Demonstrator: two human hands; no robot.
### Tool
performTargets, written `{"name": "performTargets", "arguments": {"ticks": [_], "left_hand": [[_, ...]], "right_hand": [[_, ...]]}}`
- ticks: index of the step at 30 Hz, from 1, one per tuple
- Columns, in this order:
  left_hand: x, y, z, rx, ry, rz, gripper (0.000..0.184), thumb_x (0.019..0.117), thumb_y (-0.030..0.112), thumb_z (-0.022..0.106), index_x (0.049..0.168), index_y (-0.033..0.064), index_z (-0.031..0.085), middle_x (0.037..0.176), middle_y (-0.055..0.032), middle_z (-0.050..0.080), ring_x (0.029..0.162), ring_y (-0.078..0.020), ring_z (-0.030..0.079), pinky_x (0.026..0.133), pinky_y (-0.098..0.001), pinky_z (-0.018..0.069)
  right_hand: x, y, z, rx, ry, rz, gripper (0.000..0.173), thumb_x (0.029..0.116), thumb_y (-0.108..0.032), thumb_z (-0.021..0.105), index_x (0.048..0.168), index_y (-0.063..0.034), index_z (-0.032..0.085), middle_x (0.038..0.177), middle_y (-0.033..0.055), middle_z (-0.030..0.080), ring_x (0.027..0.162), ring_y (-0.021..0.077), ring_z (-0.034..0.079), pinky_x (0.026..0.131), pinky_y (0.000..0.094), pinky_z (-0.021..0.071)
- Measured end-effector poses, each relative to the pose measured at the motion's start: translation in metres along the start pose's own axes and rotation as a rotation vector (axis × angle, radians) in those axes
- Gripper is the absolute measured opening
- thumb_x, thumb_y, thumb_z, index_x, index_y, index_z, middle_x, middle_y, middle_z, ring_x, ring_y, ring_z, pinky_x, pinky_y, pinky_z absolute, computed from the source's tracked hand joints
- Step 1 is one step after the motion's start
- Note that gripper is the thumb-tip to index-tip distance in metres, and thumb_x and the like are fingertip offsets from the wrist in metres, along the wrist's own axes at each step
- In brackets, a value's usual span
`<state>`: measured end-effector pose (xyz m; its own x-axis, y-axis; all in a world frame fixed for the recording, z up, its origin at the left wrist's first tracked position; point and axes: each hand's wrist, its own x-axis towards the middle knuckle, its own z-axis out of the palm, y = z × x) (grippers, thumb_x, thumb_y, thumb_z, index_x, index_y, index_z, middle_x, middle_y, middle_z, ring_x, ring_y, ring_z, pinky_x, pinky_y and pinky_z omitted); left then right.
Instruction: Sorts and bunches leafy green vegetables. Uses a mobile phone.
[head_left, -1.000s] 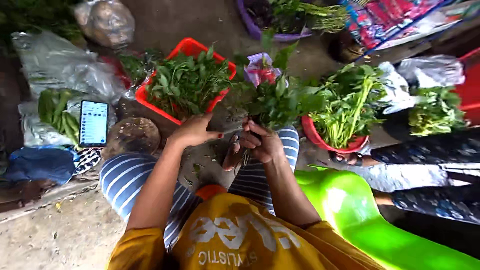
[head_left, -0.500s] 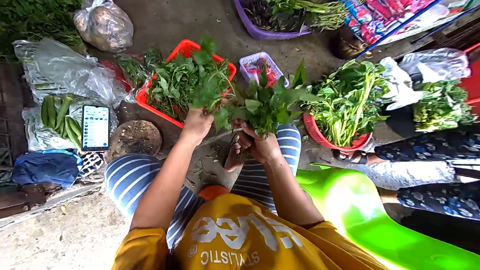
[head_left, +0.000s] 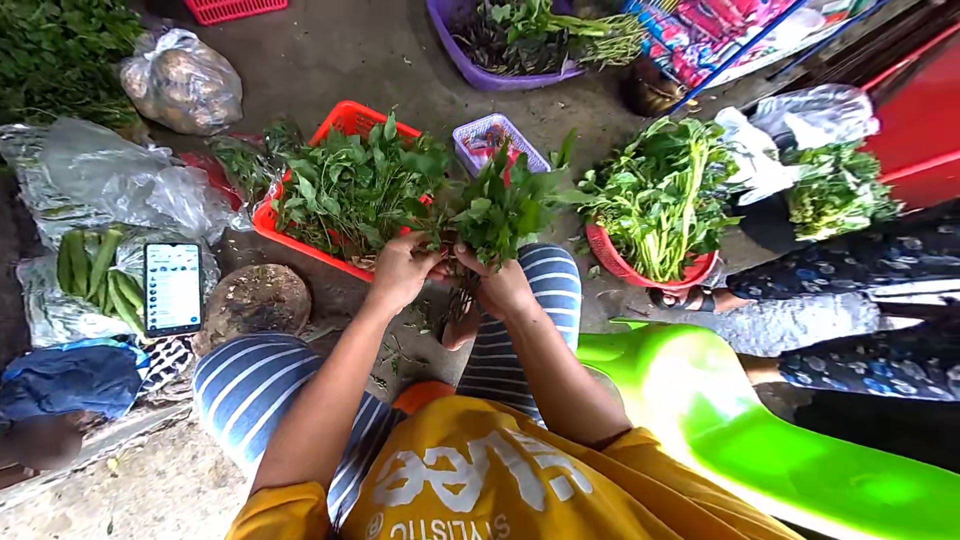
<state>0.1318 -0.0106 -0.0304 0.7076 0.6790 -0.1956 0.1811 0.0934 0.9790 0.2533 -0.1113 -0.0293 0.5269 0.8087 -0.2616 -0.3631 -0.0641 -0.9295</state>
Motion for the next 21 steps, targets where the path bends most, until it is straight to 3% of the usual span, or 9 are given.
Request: {"name": "performTargets", "arguments": {"ticks": [2, 4, 7, 10, 12, 14, 17, 19, 21], "left_hand": [[-0.001, -0.001, 0.001, 0.274, -0.001, 0.059, 0.020, 0.1001, 0.007, 0.065, 0.118, -0.0022, 0.067, 0.102, -0.0140, 0.071, 0.081, -0.0185, 0.071, 0.079, -0.0377, 0.0611], [-0.002, -0.001, 0.001, 0.528, -0.015, 0.147, 0.021, 0.1000, 0.011, 0.066, 0.115, -0.0019, 0.072, 0.112, -0.0209, 0.070, 0.102, -0.0321, 0.069, 0.096, -0.0513, 0.0539], [0.001, -0.004, -0.007, 0.762, -0.125, 0.153, 0.020, 0.1017, 0.014, 0.063, 0.109, -0.0014, 0.073, 0.111, -0.0256, 0.068, 0.111, -0.0427, 0.064, 0.099, -0.0635, 0.0483], [0.001, 0.003, -0.016, 0.796, -0.316, 0.030, 0.029, 0.1053, 0.021, 0.058, 0.118, -0.0033, 0.069, 0.114, -0.0247, 0.068, 0.114, -0.0394, 0.063, 0.103, -0.0598, 0.0455], [0.001, 0.006, -0.020, 0.696, -0.394, -0.066, 0.039, 0.1016, 0.028, 0.065, 0.125, -0.0033, 0.064, 0.114, -0.0219, 0.069, 0.111, -0.0335, 0.066, 0.102, -0.0554, 0.0480], [-0.001, 0.009, -0.017, 0.549, -0.346, -0.136, 0.048, 0.0944, 0.027, 0.075, 0.130, -0.0026, 0.062, 0.122, -0.0191, 0.068, 0.117, -0.0270, 0.064, 0.106, -0.0488, 0.0474], [-0.004, 0.009, 0.002, 0.338, -0.153, -0.202, 0.058, 0.0840, 0.013, 0.084, 0.133, -0.0049, 0.059, 0.132, -0.0180, 0.063, 0.126, -0.0208, 0.058, 0.110, -0.0396, 0.0439], [-0.001, -0.008, 0.015, 0.280, -0.085, -0.228, 0.067, 0.0808, 0.014, 0.087, 0.136, -0.0048, 0.055, 0.133, -0.0184, 0.062, 0.126, -0.0220, 0.059, 0.109, -0.0400, 0.0458], [0.003, -0.018, 0.026, 0.298, -0.048, -0.237, 0.070, 0.0817, 0.018, 0.087, 0.138, -0.0061, 0.053, 0.136, -0.0205, 0.061, 0.131, -0.0252, 0.056, 0.113, -0.0419, 0.0429]], "right_hand": [[-0.002, -0.002, 0.002, -0.006, -0.042, 0.032, 0.017, 0.1023, 0.000, 0.055, 0.119, -0.0009, 0.058, 0.097, 0.0107, 0.070, 0.082, 0.0226, 0.072, 0.076, 0.0414, 0.0640], [-0.004, -0.007, 0.000, -0.054, -0.103, 0.082, 0.015, 0.1034, 0.002, 0.051, 0.116, 0.0022, 0.058, 0.089, 0.0105, 0.072, 0.074, 0.0206, 0.073, 0.071, 0.0364, 0.0643], [-0.002, -0.008, -0.009, -0.168, -0.210, 0.150, 0.009, 0.1030, -0.001, 0.054, 0.108, 0.0024, 0.061, 0.079, 0.0047, 0.070, 0.058, 0.0092, 0.063, 0.058, 0.0240, 0.0568], [0.000, 0.000, -0.016, -0.228, -0.277, 0.186, 0.009, 0.1033, -0.004, 0.053, 0.098, -0.0019, 0.061, 0.071, -0.0031, 0.061, 0.054, 0.0031, 0.054, 0.054, 0.0194, 0.0492], [-0.001, 0.010, -0.018, -0.247, -0.267, 0.194, 0.015, 0.1032, -0.003, 0.049, 0.092, -0.0040, 0.059, 0.066, -0.0055, 0.057, 0.052, 0.0018, 0.051, 0.052, 0.0191, 0.0470], [-0.003, 0.019, -0.019, -0.335, -0.241, 0.193, 0.017, 0.1024, -0.002, 0.047, 0.090, -0.0038, 0.057, 0.063, -0.0069, 0.053, 0.052, 0.0005, 0.049, 0.052, 0.0190, 0.0450], [-0.001, 0.036, -0.017, -0.574, -0.212, 0.144, 0.012, 0.0998, -0.003, 0.053, 0.098, 0.0052, 0.061, 0.076, 0.0037, 0.055, 0.066, 0.0072, 0.052, 0.063, 0.0272, 0.0458], [0.000, 0.047, -0.018, -0.660, -0.229, 0.089, 0.021, 0.1004, -0.002, 0.056, 0.113, 0.0121, 0.064, 0.102, 0.0204, 0.067, 0.094, 0.0206, 0.063, 0.088, 0.0381, 0.0504], [0.002, 0.060, -0.017, -0.706, -0.231, 0.021, 0.026, 0.0995, -0.001, 0.057, 0.120, 0.0140, 0.064, 0.117, 0.0283, 0.068, 0.113, 0.0312, 0.065, 0.103, 0.0445, 0.0477]]}}
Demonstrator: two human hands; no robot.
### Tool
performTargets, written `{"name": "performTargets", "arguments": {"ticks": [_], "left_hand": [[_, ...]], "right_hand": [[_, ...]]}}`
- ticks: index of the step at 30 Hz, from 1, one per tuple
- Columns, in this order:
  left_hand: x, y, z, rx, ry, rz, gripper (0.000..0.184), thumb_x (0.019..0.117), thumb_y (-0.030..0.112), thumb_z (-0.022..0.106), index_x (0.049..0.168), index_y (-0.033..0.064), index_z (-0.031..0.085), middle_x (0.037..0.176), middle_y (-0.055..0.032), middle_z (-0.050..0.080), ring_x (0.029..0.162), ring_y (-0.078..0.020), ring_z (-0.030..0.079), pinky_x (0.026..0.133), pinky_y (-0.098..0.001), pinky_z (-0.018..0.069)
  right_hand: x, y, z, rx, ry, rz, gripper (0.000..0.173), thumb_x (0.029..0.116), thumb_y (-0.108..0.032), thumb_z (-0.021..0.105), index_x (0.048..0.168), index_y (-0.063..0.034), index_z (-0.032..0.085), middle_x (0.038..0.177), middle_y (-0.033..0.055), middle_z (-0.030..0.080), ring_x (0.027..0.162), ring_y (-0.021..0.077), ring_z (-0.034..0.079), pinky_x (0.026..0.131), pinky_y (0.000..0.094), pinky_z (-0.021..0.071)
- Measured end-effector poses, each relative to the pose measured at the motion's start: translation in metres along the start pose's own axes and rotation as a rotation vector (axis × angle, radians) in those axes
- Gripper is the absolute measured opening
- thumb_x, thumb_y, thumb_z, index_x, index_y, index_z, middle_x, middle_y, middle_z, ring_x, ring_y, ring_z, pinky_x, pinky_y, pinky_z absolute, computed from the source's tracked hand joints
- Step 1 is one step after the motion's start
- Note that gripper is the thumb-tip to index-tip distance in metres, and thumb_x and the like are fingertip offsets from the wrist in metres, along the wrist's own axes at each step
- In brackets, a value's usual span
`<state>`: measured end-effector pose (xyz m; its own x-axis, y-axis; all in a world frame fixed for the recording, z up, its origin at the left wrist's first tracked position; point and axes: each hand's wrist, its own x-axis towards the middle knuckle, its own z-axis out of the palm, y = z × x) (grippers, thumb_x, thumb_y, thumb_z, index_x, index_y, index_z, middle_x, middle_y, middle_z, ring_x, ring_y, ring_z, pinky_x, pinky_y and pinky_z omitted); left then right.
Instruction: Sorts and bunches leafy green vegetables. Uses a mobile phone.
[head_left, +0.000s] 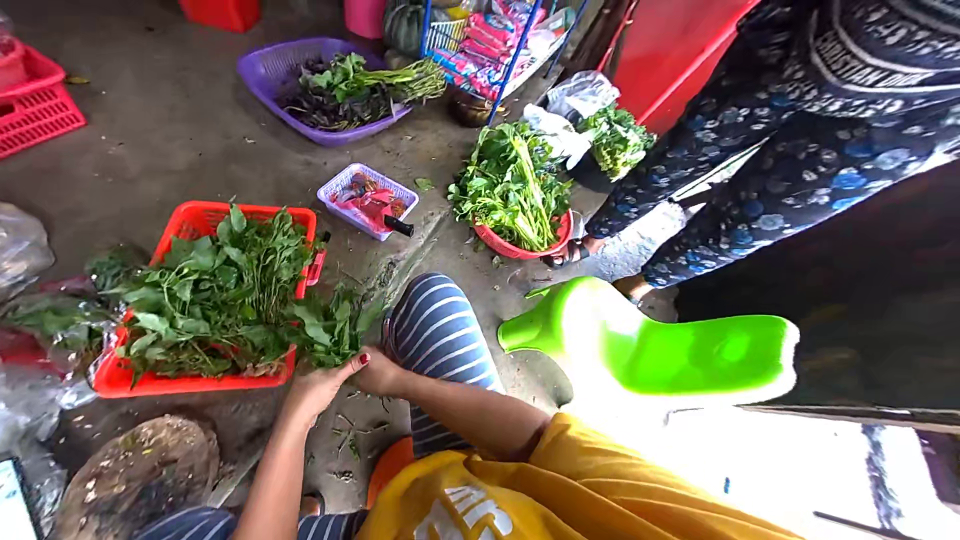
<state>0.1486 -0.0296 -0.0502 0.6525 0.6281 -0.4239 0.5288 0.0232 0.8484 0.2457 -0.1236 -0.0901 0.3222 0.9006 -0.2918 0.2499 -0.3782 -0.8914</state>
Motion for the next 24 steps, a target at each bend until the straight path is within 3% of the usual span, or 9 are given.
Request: {"name": "performTargets", "arguments": {"ticks": [2, 5, 7, 11, 15, 21, 24], "left_hand": [[0.007, -0.007, 0.003, 0.083, 0.022, -0.005, 0.064, 0.0877, 0.023, 0.083, 0.137, -0.0068, 0.055, 0.138, -0.0228, 0.060, 0.134, -0.0297, 0.053, 0.116, -0.0455, 0.0394], [0.021, -0.024, -0.002, 0.176, 0.080, 0.023, 0.056, 0.0919, 0.028, 0.079, 0.133, -0.0049, 0.060, 0.134, -0.0233, 0.063, 0.132, -0.0325, 0.056, 0.114, -0.0500, 0.0409], [0.024, -0.028, -0.003, 0.084, 0.161, 0.027, 0.058, 0.0887, 0.023, 0.082, 0.133, -0.0064, 0.058, 0.131, -0.0233, 0.063, 0.128, -0.0305, 0.059, 0.111, -0.0482, 0.0443], [0.024, -0.018, 0.001, -0.229, 0.247, -0.004, 0.072, 0.0846, 0.008, 0.082, 0.144, -0.0056, 0.044, 0.138, -0.0200, 0.058, 0.128, -0.0212, 0.057, 0.109, -0.0385, 0.0470], [0.022, -0.009, 0.004, -0.261, 0.266, -0.040, 0.068, 0.0845, 0.000, 0.079, 0.143, -0.0065, 0.045, 0.137, -0.0202, 0.058, 0.127, -0.0202, 0.058, 0.107, -0.0367, 0.0479], [0.028, -0.015, 0.006, -0.163, 0.235, -0.013, 0.052, 0.0881, 0.000, 0.076, 0.134, -0.0093, 0.053, 0.129, -0.0222, 0.063, 0.121, -0.0233, 0.061, 0.105, -0.0389, 0.0495], [0.026, -0.012, 0.006, -0.172, 0.226, -0.018, 0.051, 0.0880, 0.000, 0.077, 0.133, -0.0086, 0.054, 0.128, -0.0210, 0.064, 0.120, -0.0217, 0.062, 0.105, -0.0371, 0.0499]], "right_hand": [[0.005, 0.008, 0.007, -0.052, -0.012, -0.017, 0.030, 0.0997, 0.001, 0.057, 0.126, 0.0146, 0.061, 0.125, 0.0317, 0.065, 0.122, 0.0383, 0.062, 0.109, 0.0487, 0.0441], [0.010, 0.008, 0.009, -0.137, -0.078, 0.041, 0.033, 0.1013, -0.003, 0.055, 0.131, 0.0124, 0.058, 0.124, 0.0318, 0.064, 0.120, 0.0415, 0.062, 0.107, 0.0534, 0.0451], [0.011, 0.004, 0.008, -0.186, -0.094, 0.057, 0.034, 0.1019, -0.006, 0.056, 0.131, 0.0130, 0.057, 0.123, 0.0327, 0.064, 0.119, 0.0437, 0.062, 0.105, 0.0554, 0.0454], [0.010, 0.001, 0.006, -0.277, -0.075, 0.038, 0.039, 0.1027, -0.010, 0.056, 0.134, 0.0134, 0.053, 0.129, 0.0330, 0.061, 0.121, 0.0457, 0.061, 0.104, 0.0580, 0.0464], [0.005, -0.009, 0.001, -0.370, -0.108, 0.068, 0.038, 0.1014, -0.009, 0.058, 0.131, 0.0148, 0.053, 0.128, 0.0347, 0.059, 0.117, 0.0480, 0.062, 0.100, 0.0590, 0.0479], [0.008, 0.003, 0.005, -0.277, -0.078, 0.041, 0.040, 0.1009, -0.007, 0.057, 0.134, 0.0152, 0.050, 0.129, 0.0345, 0.059, 0.119, 0.0464, 0.061, 0.103, 0.0568, 0.0470], [0.010, 0.014, 0.009, -0.086, -0.008, -0.026, 0.044, 0.0959, -0.002, 0.062, 0.134, 0.0163, 0.050, 0.125, 0.0336, 0.062, 0.120, 0.0425, 0.062, 0.107, 0.0519, 0.0464]]}}
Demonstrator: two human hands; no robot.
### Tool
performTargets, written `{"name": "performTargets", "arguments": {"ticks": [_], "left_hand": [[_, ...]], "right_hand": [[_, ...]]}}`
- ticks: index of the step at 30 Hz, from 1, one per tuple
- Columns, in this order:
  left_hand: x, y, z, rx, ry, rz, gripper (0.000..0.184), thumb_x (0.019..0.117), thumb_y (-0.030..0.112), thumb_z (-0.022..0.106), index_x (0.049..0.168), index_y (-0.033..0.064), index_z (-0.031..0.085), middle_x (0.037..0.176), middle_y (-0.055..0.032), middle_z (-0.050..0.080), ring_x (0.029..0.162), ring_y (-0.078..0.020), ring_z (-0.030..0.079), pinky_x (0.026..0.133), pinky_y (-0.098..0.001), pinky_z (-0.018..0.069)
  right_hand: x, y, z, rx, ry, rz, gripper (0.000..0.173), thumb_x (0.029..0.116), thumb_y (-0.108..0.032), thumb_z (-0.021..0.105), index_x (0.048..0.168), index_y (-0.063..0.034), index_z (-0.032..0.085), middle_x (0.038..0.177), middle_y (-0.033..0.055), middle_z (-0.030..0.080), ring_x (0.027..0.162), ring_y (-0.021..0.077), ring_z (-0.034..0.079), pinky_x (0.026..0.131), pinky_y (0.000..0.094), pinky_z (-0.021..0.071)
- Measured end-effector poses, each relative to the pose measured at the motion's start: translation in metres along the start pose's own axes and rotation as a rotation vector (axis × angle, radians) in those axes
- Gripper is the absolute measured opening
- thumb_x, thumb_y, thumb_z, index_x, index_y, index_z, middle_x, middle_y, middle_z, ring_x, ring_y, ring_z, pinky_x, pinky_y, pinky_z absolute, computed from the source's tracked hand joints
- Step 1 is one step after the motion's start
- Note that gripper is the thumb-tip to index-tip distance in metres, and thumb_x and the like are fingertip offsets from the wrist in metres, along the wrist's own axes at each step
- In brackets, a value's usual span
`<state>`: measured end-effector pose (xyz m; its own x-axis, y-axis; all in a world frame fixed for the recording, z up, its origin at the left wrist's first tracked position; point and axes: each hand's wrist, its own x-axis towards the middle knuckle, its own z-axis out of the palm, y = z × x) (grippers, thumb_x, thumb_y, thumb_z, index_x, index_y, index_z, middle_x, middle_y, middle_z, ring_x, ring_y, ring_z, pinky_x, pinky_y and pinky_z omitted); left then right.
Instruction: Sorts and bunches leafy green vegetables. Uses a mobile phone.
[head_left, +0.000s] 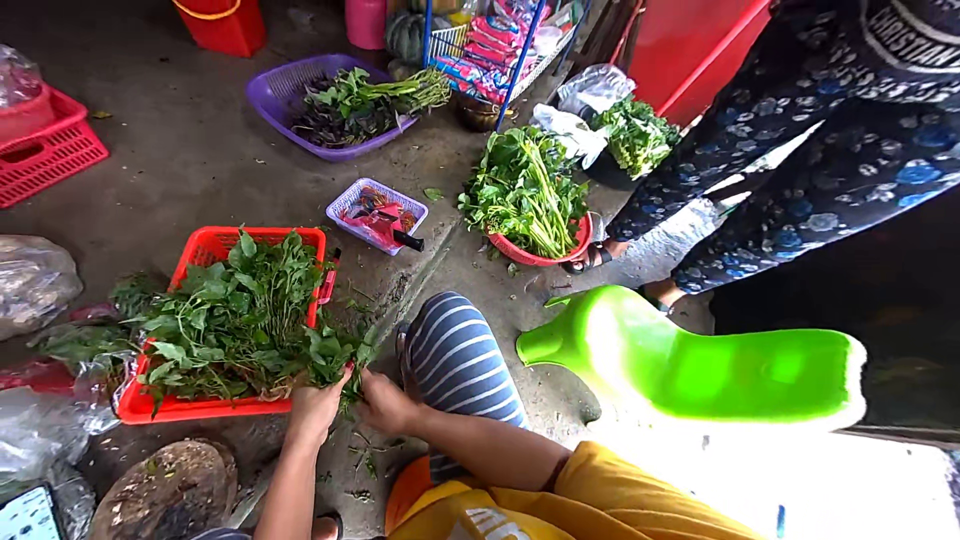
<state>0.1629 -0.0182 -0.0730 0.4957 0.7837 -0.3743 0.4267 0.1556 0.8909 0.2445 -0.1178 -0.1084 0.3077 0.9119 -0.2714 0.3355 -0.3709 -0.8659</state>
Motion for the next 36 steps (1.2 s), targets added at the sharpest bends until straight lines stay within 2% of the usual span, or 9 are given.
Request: {"name": "performTargets", "arguments": {"ticks": [6, 10, 14, 22, 25, 28, 30, 34, 36], "left_hand": [[-0.009, 0.006, -0.005, 0.022, -0.043, 0.030, 0.047, 0.0884, 0.000, 0.077, 0.130, -0.0085, 0.056, 0.124, -0.0196, 0.065, 0.117, -0.0185, 0.063, 0.103, -0.0335, 0.0507], [-0.012, 0.004, -0.007, 0.071, -0.133, 0.045, 0.046, 0.0895, 0.000, 0.075, 0.130, -0.0080, 0.057, 0.125, -0.0193, 0.065, 0.117, -0.0196, 0.063, 0.104, -0.0344, 0.0505], [-0.015, 0.008, -0.006, 0.130, -0.144, 0.002, 0.047, 0.0908, 0.002, 0.075, 0.132, -0.0075, 0.056, 0.129, -0.0215, 0.063, 0.122, -0.0236, 0.061, 0.107, -0.0379, 0.0480], [-0.018, 0.023, -0.015, 0.472, -0.231, 0.183, 0.058, 0.0912, 0.037, 0.076, 0.131, -0.0040, 0.064, 0.141, -0.0231, 0.058, 0.138, -0.0334, 0.050, 0.118, -0.0479, 0.0363], [-0.017, 0.030, -0.032, 0.455, -0.372, 0.107, 0.075, 0.0882, 0.043, 0.080, 0.142, -0.0031, 0.053, 0.143, -0.0235, 0.056, 0.138, -0.0343, 0.050, 0.116, -0.0517, 0.0377], [-0.023, 0.037, -0.059, 0.512, -0.397, 0.187, 0.087, 0.0879, 0.035, 0.082, 0.155, 0.0005, 0.039, 0.155, -0.0260, 0.043, 0.144, -0.0412, 0.041, 0.117, -0.0593, 0.0323], [-0.035, 0.041, -0.086, 0.633, -0.286, 0.219, 0.085, 0.0914, 0.039, 0.077, 0.159, 0.0088, 0.036, 0.156, -0.0245, 0.041, 0.144, -0.0436, 0.037, 0.114, -0.0632, 0.0321], [-0.067, 0.015, -0.142, 0.591, 0.144, 0.326, 0.057, 0.0951, 0.043, 0.072, 0.138, 0.0065, 0.063, 0.140, -0.0180, 0.060, 0.135, -0.0386, 0.051, 0.110, -0.0621, 0.0395], [-0.073, -0.014, -0.166, 0.519, 0.336, 0.467, 0.038, 0.0986, 0.035, 0.068, 0.087, -0.0009, 0.073, 0.094, -0.0149, 0.071, 0.096, -0.0304, 0.067, 0.089, -0.0524, 0.0527]], "right_hand": [[-0.005, -0.011, -0.007, 0.496, 0.024, -0.039, 0.077, 0.0733, 0.014, 0.076, 0.141, 0.0120, 0.040, 0.130, 0.0214, 0.061, 0.119, 0.0158, 0.061, 0.104, 0.0299, 0.0492], [-0.009, -0.014, -0.010, 0.470, 0.001, 0.006, 0.048, 0.0816, 0.008, 0.074, 0.127, 0.0109, 0.057, 0.117, 0.0178, 0.067, 0.106, 0.0111, 0.064, 0.096, 0.0280, 0.0512], [-0.007, -0.008, -0.006, 0.495, -0.038, 0.023, 0.031, 0.0895, 0.006, 0.063, 0.120, 0.0097, 0.058, 0.100, 0.0107, 0.066, 0.084, 0.0058, 0.063, 0.080, 0.0241, 0.0536], [-0.013, -0.009, -0.002, 0.410, 0.118, 0.029, 0.023, 0.0926, 0.003, 0.060, 0.114, 0.0095, 0.061, 0.088, 0.0048, 0.067, 0.075, 0.0028, 0.063, 0.074, 0.0224, 0.0562], [-0.007, 0.004, 0.007, 0.366, 0.185, 0.043, 0.011, 0.0888, 0.003, 0.061, 0.099, 0.0034, 0.064, 0.073, -0.0003, 0.066, 0.066, 0.0053, 0.063, 0.068, 0.0270, 0.0567], [-0.010, -0.008, 0.006, 0.377, 0.239, 0.116, 0.015, 0.0964, 0.000, 0.055, 0.111, 0.0042, 0.057, 0.074, -0.0017, 0.062, 0.063, 0.0042, 0.061, 0.063, 0.0251, 0.0560], [-0.005, -0.006, 0.001, 0.432, 0.276, 0.107, 0.013, 0.0943, -0.001, 0.053, 0.107, -0.0007, 0.055, 0.068, -0.0033, 0.061, 0.057, 0.0057, 0.060, 0.057, 0.0263, 0.0559], [-0.002, -0.015, -0.029, 0.539, 0.277, -0.044, 0.017, 0.0929, 0.001, 0.049, 0.108, -0.0071, 0.053, 0.068, -0.0073, 0.062, 0.057, 0.0055, 0.061, 0.058, 0.0259, 0.0578], [0.003, -0.019, -0.047, 0.540, 0.275, -0.111, 0.021, 0.0919, 0.001, 0.047, 0.109, -0.0095, 0.051, 0.069, -0.0085, 0.060, 0.058, 0.0057, 0.060, 0.060, 0.0269, 0.0573]]}}
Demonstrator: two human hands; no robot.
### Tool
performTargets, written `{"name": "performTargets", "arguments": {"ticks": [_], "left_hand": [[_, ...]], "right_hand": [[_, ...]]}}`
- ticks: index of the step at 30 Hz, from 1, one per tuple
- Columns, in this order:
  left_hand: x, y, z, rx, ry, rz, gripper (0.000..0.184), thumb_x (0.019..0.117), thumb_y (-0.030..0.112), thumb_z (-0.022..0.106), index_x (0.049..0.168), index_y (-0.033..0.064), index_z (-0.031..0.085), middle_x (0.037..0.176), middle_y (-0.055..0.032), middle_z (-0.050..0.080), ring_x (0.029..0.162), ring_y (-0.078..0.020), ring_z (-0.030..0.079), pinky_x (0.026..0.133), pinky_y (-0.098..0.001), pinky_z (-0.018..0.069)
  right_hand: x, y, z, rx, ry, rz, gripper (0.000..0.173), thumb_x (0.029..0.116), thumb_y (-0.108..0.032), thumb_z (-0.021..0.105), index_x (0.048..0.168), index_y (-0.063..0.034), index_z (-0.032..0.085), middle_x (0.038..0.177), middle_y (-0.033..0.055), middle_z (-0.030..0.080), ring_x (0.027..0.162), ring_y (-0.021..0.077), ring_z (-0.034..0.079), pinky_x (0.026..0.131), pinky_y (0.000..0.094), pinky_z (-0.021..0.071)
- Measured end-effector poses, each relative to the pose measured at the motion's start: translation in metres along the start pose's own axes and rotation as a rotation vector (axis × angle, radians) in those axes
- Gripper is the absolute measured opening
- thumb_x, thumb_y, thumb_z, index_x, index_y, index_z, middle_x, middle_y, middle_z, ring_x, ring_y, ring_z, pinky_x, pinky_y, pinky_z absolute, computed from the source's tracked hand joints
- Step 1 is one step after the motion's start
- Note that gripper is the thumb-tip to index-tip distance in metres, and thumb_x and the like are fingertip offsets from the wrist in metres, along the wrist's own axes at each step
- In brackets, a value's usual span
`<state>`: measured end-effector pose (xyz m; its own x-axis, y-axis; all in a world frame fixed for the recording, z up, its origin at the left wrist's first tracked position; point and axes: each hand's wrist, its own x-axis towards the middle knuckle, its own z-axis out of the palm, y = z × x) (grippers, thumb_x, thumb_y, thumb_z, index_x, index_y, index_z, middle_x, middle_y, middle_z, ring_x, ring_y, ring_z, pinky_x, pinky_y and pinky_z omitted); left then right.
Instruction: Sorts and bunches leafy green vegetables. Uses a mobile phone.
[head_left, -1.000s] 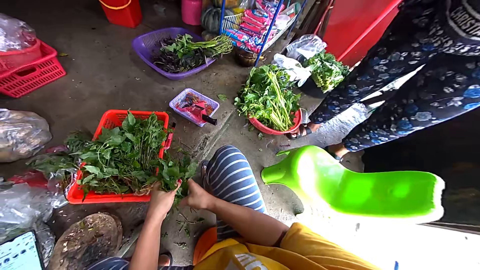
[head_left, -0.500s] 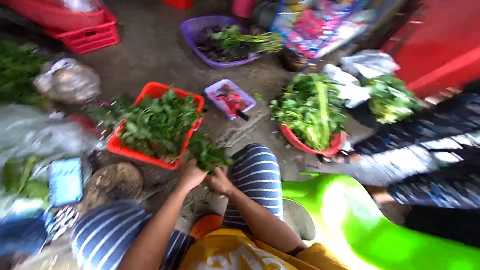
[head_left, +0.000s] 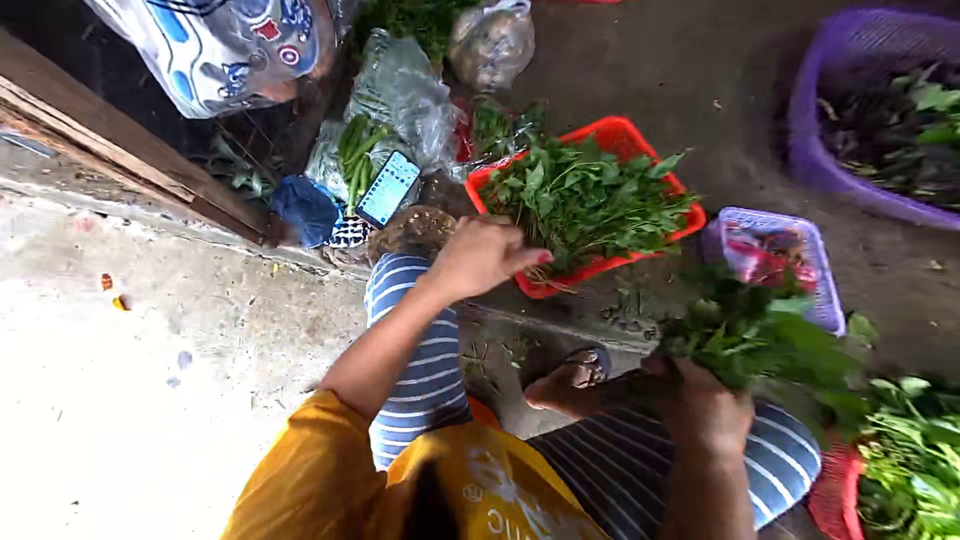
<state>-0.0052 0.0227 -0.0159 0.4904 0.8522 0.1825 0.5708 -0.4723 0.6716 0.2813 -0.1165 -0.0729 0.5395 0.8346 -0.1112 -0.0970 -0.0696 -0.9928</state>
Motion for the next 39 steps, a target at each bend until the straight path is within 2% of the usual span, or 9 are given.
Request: {"name": "performTargets", "arguments": {"ticks": [2, 3, 4, 6, 11, 18, 25, 33, 39], "left_hand": [[-0.012, -0.024, -0.006, -0.073, 0.146, 0.074, 0.034, 0.0952, 0.017, 0.069, 0.071, -0.0054, 0.063, 0.074, -0.0169, 0.063, 0.068, -0.0248, 0.062, 0.065, -0.0397, 0.0515], [-0.018, -0.026, -0.012, -0.074, 0.122, 0.027, 0.023, 0.0900, 0.012, 0.075, 0.093, -0.0104, 0.067, 0.094, -0.0262, 0.066, 0.078, -0.0317, 0.067, 0.070, -0.0425, 0.0560], [-0.022, -0.021, -0.021, -0.034, -0.016, -0.094, 0.061, 0.0871, 0.010, 0.081, 0.140, -0.0048, 0.054, 0.136, -0.0322, 0.053, 0.105, -0.0410, 0.067, 0.085, -0.0486, 0.0596], [-0.019, -0.011, -0.022, 0.096, -0.242, -0.303, 0.124, 0.0795, 0.017, 0.090, 0.167, 0.0202, 0.002, 0.170, -0.0239, -0.004, 0.143, -0.0510, 0.038, 0.104, -0.0607, 0.0472], [-0.001, 0.000, -0.003, 0.441, -0.273, -0.086, 0.113, 0.0797, 0.034, 0.088, 0.167, 0.0224, 0.017, 0.171, -0.0232, 0.003, 0.155, -0.0512, 0.005, 0.117, -0.0744, 0.0112], [0.037, 0.003, 0.033, 0.364, -0.348, 0.002, 0.087, 0.0913, 0.036, 0.078, 0.163, 0.0196, 0.031, 0.169, -0.0168, 0.021, 0.154, -0.0436, 0.021, 0.119, -0.0670, 0.0212], [0.050, 0.002, 0.056, 0.442, -1.085, -0.318, 0.062, 0.1030, 0.040, 0.061, 0.150, 0.0024, 0.048, 0.142, -0.0273, 0.055, 0.134, -0.0450, 0.052, 0.107, -0.0670, 0.0400], [0.107, -0.044, 0.086, 0.409, -0.751, -0.303, 0.030, 0.1034, 0.019, 0.058, 0.127, 0.0014, 0.065, 0.127, -0.0266, 0.064, 0.123, -0.0466, 0.059, 0.098, -0.0695, 0.0467], [0.131, -0.067, 0.107, 0.137, -0.356, -0.578, 0.042, 0.1013, 0.014, 0.058, 0.139, -0.0056, 0.054, 0.135, -0.0354, 0.056, 0.128, -0.0534, 0.053, 0.104, -0.0714, 0.0421]], "right_hand": [[0.012, -0.015, -0.008, -0.045, -0.002, -0.055, 0.023, 0.0905, 0.000, 0.047, 0.109, -0.0125, 0.051, 0.069, -0.0108, 0.061, 0.057, 0.0043, 0.060, 0.059, 0.0256, 0.0567], [0.018, -0.021, -0.010, -0.071, -0.005, -0.076, 0.024, 0.0910, -0.001, 0.047, 0.110, -0.0137, 0.050, 0.071, -0.0119, 0.061, 0.058, 0.0034, 0.060, 0.060, 0.0248, 0.0565], [0.026, -0.024, -0.013, -0.075, -0.012, -0.095, 0.025, 0.0896, 0.000, 0.047, 0.111, -0.0138, 0.051, 0.071, -0.0118, 0.062, 0.058, 0.0037, 0.060, 0.060, 0.0247, 0.0567], [0.039, -0.023, -0.016, -0.100, -0.047, -0.099, 0.027, 0.0879, -0.001, 0.048, 0.112, -0.0130, 0.050, 0.071, -0.0113, 0.062, 0.058, 0.0041, 0.061, 0.059, 0.0249, 0.0572], [0.049, -0.023, -0.003, -0.102, -0.077, 0.013, 0.017, 0.0897, -0.001, 0.049, 0.103, -0.0110, 0.055, 0.067, -0.0084, 0.062, 0.055, 0.0057, 0.060, 0.057, 0.0245, 0.0557], [0.048, -0.024, 0.005, 0.041, -0.033, 0.027, 0.017, 0.0919, 0.002, 0.047, 0.094, -0.0094, 0.059, 0.064, -0.0032, 0.063, 0.054, 0.0082, 0.060, 0.058, 0.0252, 0.0556], [0.050, -0.020, 0.005, 0.074, 0.025, 0.085, 0.017, 0.0929, 0.003, 0.049, 0.096, -0.0084, 0.060, 0.066, -0.0010, 0.062, 0.055, 0.0098, 0.058, 0.057, 0.0272, 0.0538], [0.049, -0.022, 0.004, 0.083, 0.025, 0.100, 0.019, 0.0904, 0.005, 0.049, 0.091, -0.0086, 0.062, 0.063, 0.0001, 0.063, 0.053, 0.0100, 0.058, 0.057, 0.0263, 0.0539], [0.042, -0.036, 0.007, 0.065, 0.060, 0.138, 0.016, 0.0933, 0.008, 0.048, 0.093, -0.0033, 0.060, 0.064, -0.0003, 0.061, 0.054, 0.0085, 0.057, 0.057, 0.0245, 0.0529]]}}
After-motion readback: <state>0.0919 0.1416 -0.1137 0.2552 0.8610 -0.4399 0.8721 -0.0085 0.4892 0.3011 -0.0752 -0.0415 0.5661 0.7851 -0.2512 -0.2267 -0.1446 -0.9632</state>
